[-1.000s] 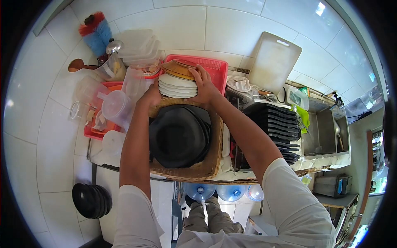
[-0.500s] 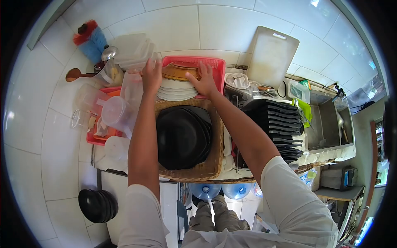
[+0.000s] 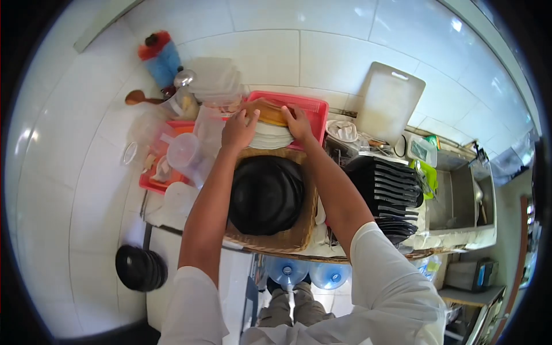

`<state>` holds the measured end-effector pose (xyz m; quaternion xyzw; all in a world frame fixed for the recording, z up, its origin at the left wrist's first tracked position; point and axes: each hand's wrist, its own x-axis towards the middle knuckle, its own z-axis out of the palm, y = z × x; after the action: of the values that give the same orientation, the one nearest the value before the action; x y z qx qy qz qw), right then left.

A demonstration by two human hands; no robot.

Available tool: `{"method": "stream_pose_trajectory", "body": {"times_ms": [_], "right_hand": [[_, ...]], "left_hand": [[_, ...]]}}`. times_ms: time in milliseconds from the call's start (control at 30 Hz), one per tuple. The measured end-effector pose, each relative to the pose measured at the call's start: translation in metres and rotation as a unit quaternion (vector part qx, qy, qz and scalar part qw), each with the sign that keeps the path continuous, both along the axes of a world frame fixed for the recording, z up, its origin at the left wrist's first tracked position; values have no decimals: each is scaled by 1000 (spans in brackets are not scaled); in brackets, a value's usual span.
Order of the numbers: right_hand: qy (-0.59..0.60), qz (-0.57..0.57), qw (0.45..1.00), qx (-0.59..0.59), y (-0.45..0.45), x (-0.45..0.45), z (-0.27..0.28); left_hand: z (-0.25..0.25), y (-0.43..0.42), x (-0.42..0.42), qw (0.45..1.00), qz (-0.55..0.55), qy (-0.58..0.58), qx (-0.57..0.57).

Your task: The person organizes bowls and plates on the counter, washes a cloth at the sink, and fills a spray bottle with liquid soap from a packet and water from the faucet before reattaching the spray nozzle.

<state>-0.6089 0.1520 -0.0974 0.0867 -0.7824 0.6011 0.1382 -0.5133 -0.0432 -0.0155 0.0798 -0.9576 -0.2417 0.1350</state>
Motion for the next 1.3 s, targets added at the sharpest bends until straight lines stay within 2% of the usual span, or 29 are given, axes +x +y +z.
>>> {"method": "stream_pose_trajectory", "body": {"times_ms": [67,133,200,267,367,433,467,500,533,600,667,700,767,800,833,867,900,933,967,1033,1067,1133,1200,1233,1300], "right_hand": [[17,15,998,-58,-7,-6,-24],[9,45,997,-66,0,-6,-20],[-14,73,995,-62,13,13,-1],[-43,100,992,-62,9,24,12],[-87,23,992,-83,-1,44,42],[-106,-84,983,-124,-8,65,75],[-93,-136,975,-149,-16,80,95],[-72,-186,964,-176,-21,97,114],[-2,-232,956,-180,-26,111,124],[18,-225,953,-203,-52,160,149],[137,-90,972,-166,-80,206,152],[173,-64,976,-117,-109,257,168],[235,135,961,48,-156,305,141],[57,311,949,-6,-184,329,121],[-124,461,876,-64,-213,348,101],[-226,503,834,-24,-242,384,110],[-292,559,775,42,-276,391,89],[-368,554,747,-9,-300,409,75],[-365,580,728,30,-320,416,63],[-394,578,712,58,-342,437,76],[-408,577,704,72,-353,448,79],[-506,544,668,40,-358,462,86],[-510,560,653,-16,-349,477,94],[-505,572,643,-59,-344,480,96],[-507,541,667,-77,-345,486,86]], "left_hand": [[26,2,49,974,-96,149,141],[48,8,120,956,-110,139,234],[70,15,208,913,-152,145,348],[74,10,292,916,-144,167,335],[61,-3,406,939,-43,172,294],[30,-18,468,919,63,215,326],[29,-29,499,929,138,165,301],[6,-45,524,911,214,178,304],[10,-55,545,860,288,231,353],[0,-92,577,776,373,346,372],[8,-128,602,701,456,372,402],[13,-146,609,670,497,362,417],[7,-190,607,664,518,324,431],[2,-207,606,658,539,290,439],[-1,-217,607,666,528,282,445],[-3,-230,601,650,522,236,499],[-3,-248,583,638,505,183,552],[-24,-269,576,660,461,143,576],[0,-257,564,681,407,157,588],[-17,-278,556,668,347,90,652],[-18,-278,556,645,324,93,686],[-35,-291,562,638,313,74,699],[-20,-274,560,632,359,90,681],[-22,-274,557,640,347,79,681],[-27,-270,558,617,345,136,694]]}}
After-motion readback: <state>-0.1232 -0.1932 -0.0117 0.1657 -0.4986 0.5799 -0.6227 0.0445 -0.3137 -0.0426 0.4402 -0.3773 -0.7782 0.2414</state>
